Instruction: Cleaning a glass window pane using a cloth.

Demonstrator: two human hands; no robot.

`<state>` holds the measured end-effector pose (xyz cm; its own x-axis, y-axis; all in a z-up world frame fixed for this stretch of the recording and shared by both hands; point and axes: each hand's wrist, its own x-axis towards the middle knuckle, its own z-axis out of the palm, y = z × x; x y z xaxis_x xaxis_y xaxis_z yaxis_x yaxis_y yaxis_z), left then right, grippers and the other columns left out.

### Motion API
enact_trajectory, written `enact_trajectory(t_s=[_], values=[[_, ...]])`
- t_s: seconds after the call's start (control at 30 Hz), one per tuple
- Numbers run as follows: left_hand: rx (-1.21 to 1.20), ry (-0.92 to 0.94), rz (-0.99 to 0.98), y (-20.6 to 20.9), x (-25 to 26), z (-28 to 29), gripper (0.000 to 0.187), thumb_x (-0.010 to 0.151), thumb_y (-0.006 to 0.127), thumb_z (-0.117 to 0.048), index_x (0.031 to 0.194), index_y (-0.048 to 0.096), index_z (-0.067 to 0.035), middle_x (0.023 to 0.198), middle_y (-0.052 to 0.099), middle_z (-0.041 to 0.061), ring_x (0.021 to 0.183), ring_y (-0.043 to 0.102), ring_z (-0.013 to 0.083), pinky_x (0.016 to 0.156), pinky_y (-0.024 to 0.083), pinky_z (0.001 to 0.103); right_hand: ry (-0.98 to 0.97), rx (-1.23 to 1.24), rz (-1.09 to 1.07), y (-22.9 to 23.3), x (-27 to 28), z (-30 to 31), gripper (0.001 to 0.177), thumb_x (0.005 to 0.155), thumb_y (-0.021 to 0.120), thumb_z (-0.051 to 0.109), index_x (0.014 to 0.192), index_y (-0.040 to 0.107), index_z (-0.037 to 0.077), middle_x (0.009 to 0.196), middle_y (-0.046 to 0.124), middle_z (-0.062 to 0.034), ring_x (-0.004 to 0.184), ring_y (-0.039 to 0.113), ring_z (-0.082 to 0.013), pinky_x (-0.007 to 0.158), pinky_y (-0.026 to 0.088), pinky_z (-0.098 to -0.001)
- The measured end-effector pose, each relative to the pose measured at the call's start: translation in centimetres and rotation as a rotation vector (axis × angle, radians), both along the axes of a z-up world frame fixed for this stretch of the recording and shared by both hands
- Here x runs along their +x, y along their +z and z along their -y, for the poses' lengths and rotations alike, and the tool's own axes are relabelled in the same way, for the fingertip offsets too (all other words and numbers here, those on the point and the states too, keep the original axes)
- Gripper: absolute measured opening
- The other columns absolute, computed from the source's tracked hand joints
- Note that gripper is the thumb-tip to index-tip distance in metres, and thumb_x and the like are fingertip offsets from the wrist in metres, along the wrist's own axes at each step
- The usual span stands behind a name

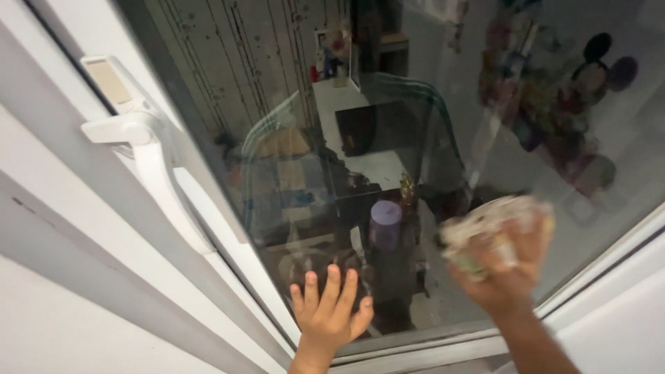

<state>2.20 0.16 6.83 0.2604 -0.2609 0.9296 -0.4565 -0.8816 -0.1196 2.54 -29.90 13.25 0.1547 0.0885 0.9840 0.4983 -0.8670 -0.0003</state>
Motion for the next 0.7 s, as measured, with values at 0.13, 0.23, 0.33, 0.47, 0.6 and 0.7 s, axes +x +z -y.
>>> enact_trajectory(t_s=[0.13,0.23,0.33,0.47,0.6,0.7], values=[[-0.002,0.000,-0.021,0.2,-0.3,0.3,0.064,0.096,0.059,-0.049,0.153,0.053,-0.019,0.167,0.030,0.008,0.159,0.010,0.0321,0.130,0.002,0.052,-0.123,0.073,0.070,5.9,0.1,-1.0,0.043,0.084,0.074,0.003,0.120,0.051,0.011,0.154,0.043,-0.0178,0.152,0.034,-0.0506,0.128,0.033,-0.0827],[-0.027,-0.015,0.002,0.3,-0.2,0.6,0.059,0.097,0.057,-0.048,0.149,0.057,-0.018,0.164,0.034,0.008,0.158,0.013,0.0331,0.130,0.005,0.053,-0.010,0.129,0.135,7.1,0.7,-2.9,0.039,0.085,0.080,0.002,0.116,0.063,0.019,0.162,0.040,0.0016,0.148,0.037,-0.0331,0.134,0.023,-0.0772],[-0.029,-0.008,0.030,0.2,-0.1,0.3,0.062,0.098,0.057,-0.049,0.152,0.052,-0.019,0.165,0.034,0.007,0.158,0.016,0.0313,0.130,0.006,0.052,-0.083,0.059,0.049,4.9,0.0,-5.1,0.024,0.084,0.082,0.021,0.106,0.072,0.018,0.158,0.041,-0.0036,0.159,0.027,-0.0323,0.136,0.021,-0.0638],[-0.025,-0.021,0.032,0.0,0.1,0.7,0.062,0.097,0.058,-0.048,0.152,0.054,-0.020,0.165,0.033,0.006,0.158,0.015,0.0312,0.130,0.005,0.052,0.026,0.002,0.012,0.9,0.4,-4.9,0.028,0.077,0.086,0.034,0.103,0.076,0.027,0.154,0.047,-0.0052,0.156,0.029,-0.0325,0.134,0.023,-0.0602],[-0.015,-0.047,-0.011,0.4,-0.4,0.6,0.063,0.098,0.060,-0.047,0.153,0.052,-0.018,0.165,0.033,0.007,0.158,0.014,0.0317,0.130,0.003,0.052,-0.178,-0.009,-0.070,-0.1,-0.4,-1.4,0.048,0.078,0.082,0.027,0.121,0.064,0.016,0.163,0.035,-0.0128,0.150,0.037,-0.0471,0.120,0.029,-0.0835],[-0.032,-0.046,0.047,0.6,-0.1,1.0,0.063,0.096,0.060,-0.046,0.152,0.052,-0.018,0.164,0.036,0.007,0.158,0.016,0.0307,0.130,0.003,0.051,-0.148,-0.003,0.094,7.7,-0.1,-2.9,0.035,0.100,0.067,0.038,0.106,0.070,0.004,0.148,0.048,-0.0208,0.142,0.041,-0.0405,0.131,0.023,-0.0780]])
